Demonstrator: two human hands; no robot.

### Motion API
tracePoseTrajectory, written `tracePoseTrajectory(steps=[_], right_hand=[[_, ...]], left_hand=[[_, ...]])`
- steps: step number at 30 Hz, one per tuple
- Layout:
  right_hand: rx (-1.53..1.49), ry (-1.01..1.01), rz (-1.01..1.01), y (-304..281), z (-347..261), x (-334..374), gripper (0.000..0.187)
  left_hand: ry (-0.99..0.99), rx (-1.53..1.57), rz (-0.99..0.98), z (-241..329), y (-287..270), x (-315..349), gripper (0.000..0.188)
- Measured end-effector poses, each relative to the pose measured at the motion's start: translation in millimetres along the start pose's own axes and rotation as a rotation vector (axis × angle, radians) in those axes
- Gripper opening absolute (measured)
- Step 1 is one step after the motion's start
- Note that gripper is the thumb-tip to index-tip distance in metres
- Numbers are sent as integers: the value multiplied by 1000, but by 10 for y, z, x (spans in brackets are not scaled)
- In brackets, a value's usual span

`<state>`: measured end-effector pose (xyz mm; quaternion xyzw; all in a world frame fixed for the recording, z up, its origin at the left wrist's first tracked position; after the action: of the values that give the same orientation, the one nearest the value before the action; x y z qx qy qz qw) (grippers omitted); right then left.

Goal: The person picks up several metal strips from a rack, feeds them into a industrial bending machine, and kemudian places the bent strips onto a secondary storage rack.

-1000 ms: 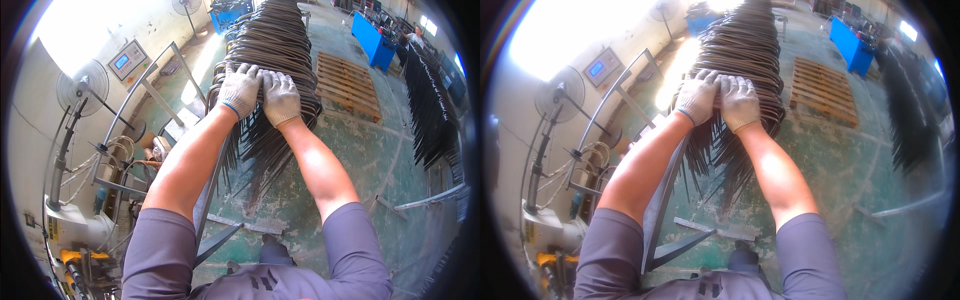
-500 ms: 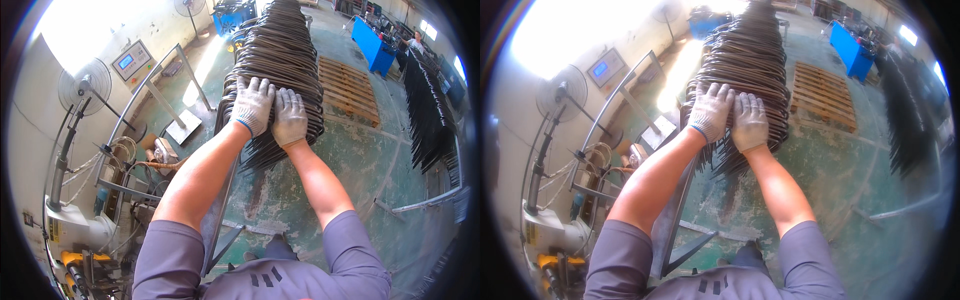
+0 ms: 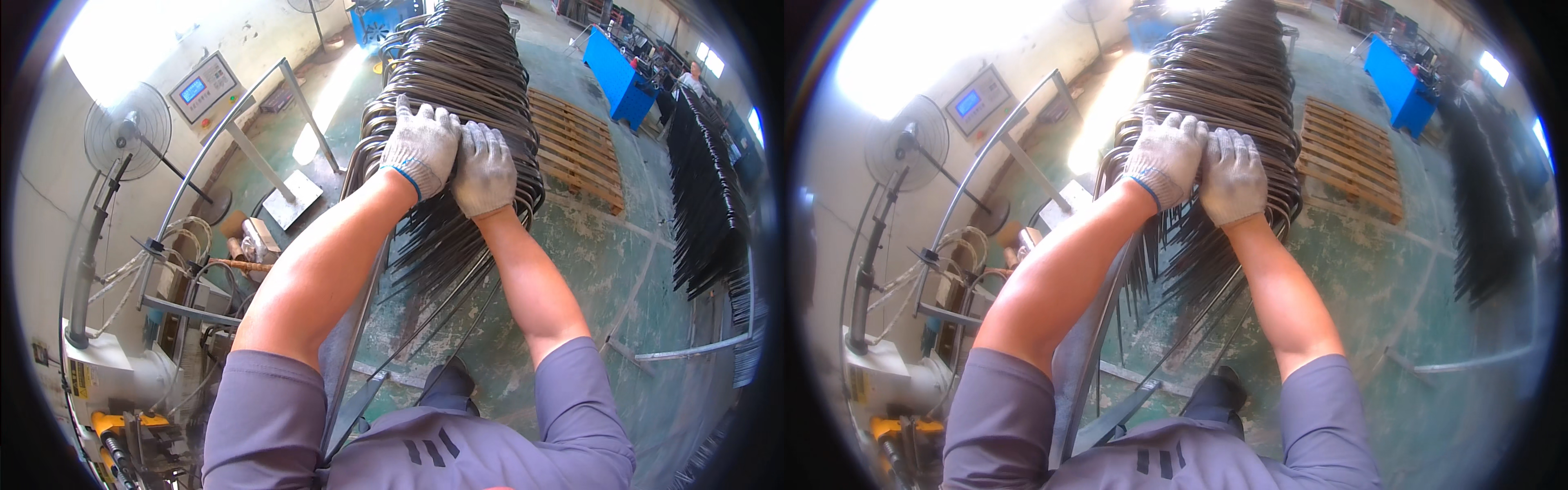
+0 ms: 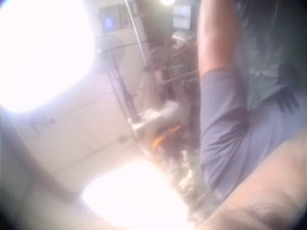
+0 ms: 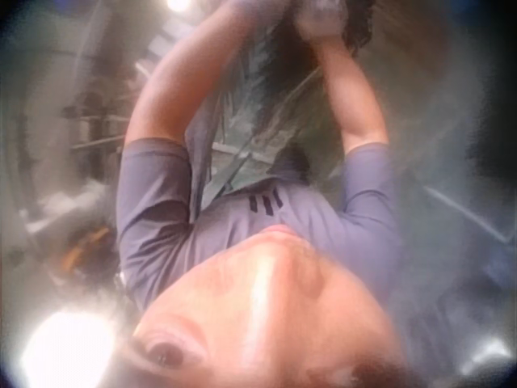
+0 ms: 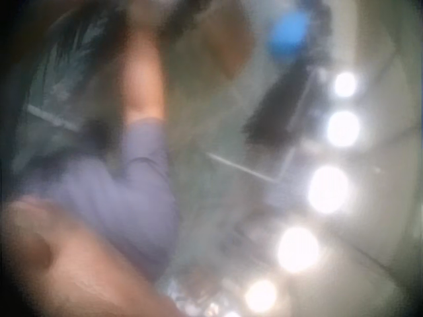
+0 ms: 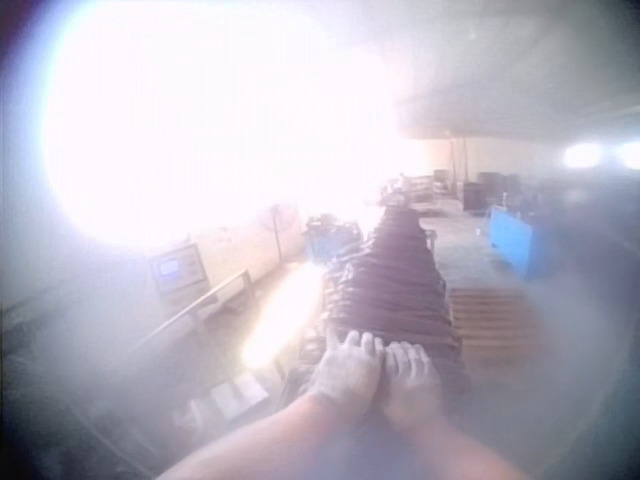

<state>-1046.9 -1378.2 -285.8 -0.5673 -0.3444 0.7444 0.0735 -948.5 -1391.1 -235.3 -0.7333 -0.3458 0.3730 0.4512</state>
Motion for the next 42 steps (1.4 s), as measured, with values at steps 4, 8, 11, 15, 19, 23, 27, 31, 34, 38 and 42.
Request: tracePoseTrajectory(steps=[4, 8, 11, 15, 19, 23, 27, 31, 34, 38, 42], right_hand=[[5, -7, 13, 187, 163, -85, 43], [18, -14, 17, 369, 314, -200, 43], [-10, 1, 6, 507, 424, -219, 43], [23, 8, 26, 764, 470, -354, 38], [-17, 56, 52, 880, 681, -340, 41], [45, 55, -29, 922, 610, -289, 40], [-16, 46, -75, 755, 487, -270, 46], [-34, 25, -103, 687, 437, -218, 51], [-56, 35, -132, 616, 348, -238, 52], [-64, 52, -204, 526, 387, -223, 56], [-117, 37, -273, 454, 227, -192, 64]], left_hand=[[-20, -19, 59, -30, 114, -206, 39], [-32, -29, 127, -80, 234, -452, 37], [-36, -22, 98, -97, 334, -612, 39], [-95, -106, 91, -215, 415, -786, 33], [-97, -110, 50, -159, 457, -987, 33], [-66, -97, 13, -165, 428, -855, 62], [-76, 127, 97, -250, 367, -484, 77], [-186, 238, 51, -334, 227, 32, 80], [-302, 435, -21, -402, 274, 441, 81], [-477, 747, -300, -380, 48, 1001, 88], [-569, 895, -401, -267, -180, 1790, 96]])
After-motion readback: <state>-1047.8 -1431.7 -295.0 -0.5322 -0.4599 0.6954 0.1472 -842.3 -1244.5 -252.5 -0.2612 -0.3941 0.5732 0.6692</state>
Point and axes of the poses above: each hand's wrist, its own x-axis away from the middle knuckle, its own y-axis out of the palm, z = x × y, the point moved 6 cm from there along -x, towards the middle knuckle, and after that the axes turned 7 degrees about -z, right-handed, at the moved point
